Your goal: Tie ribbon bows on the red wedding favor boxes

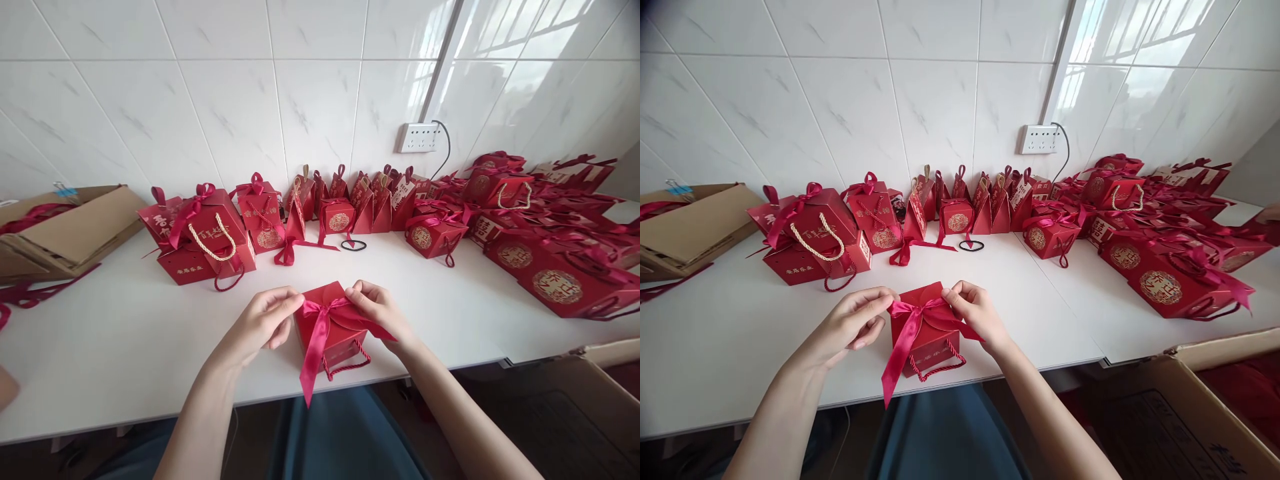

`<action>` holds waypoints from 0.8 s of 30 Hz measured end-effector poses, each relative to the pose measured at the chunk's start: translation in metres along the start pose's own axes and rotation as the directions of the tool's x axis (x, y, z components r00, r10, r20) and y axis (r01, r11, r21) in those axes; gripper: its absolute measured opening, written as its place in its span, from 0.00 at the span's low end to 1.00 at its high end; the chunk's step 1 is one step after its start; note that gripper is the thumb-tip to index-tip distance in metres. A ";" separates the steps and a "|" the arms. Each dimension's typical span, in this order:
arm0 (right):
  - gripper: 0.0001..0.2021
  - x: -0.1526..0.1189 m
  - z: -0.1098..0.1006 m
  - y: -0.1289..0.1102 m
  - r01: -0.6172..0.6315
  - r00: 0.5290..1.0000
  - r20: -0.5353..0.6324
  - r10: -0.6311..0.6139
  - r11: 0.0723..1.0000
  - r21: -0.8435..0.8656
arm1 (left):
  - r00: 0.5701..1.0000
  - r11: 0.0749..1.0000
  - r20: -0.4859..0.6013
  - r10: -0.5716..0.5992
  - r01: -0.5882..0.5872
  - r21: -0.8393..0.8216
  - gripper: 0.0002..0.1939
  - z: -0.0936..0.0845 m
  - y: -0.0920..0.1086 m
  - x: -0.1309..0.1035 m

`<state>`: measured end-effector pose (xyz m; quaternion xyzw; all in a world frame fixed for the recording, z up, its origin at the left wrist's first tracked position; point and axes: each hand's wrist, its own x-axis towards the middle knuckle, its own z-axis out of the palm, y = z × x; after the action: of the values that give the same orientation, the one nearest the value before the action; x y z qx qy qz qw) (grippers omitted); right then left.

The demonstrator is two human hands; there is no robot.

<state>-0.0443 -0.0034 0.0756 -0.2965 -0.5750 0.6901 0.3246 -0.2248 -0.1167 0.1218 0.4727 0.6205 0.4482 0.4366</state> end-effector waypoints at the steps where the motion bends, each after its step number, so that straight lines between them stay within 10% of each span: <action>1: 0.26 0.000 0.000 0.000 0.001 1.000 -0.002 -0.001 1.000 -0.004 | 1.000 0.999 -0.008 -0.007 0.008 0.031 0.18 0.001 0.001 0.000; 8: 0.25 -0.002 0.001 -0.002 0.006 1.000 0.026 -0.005 1.000 -0.016 | 0.973 0.925 -0.201 0.113 -0.029 0.379 0.16 0.012 0.006 -0.011; 16: 0.26 -0.006 0.000 -0.005 -0.049 0.997 0.048 0.058 0.986 -0.160 | 0.923 0.977 -0.374 -0.089 0.155 0.149 0.25 0.022 -0.015 -0.013; 24: 0.24 -0.005 0.005 0.001 -0.044 0.997 0.060 0.044 0.999 0.002 | 0.898 1.000 -0.441 0.009 -0.020 -0.020 0.24 0.043 -0.029 -0.013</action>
<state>-0.0451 -0.0099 0.0755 -0.2877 -0.5768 0.7064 0.2924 -0.1869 -0.1272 0.0862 0.3584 0.6943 0.5541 0.2872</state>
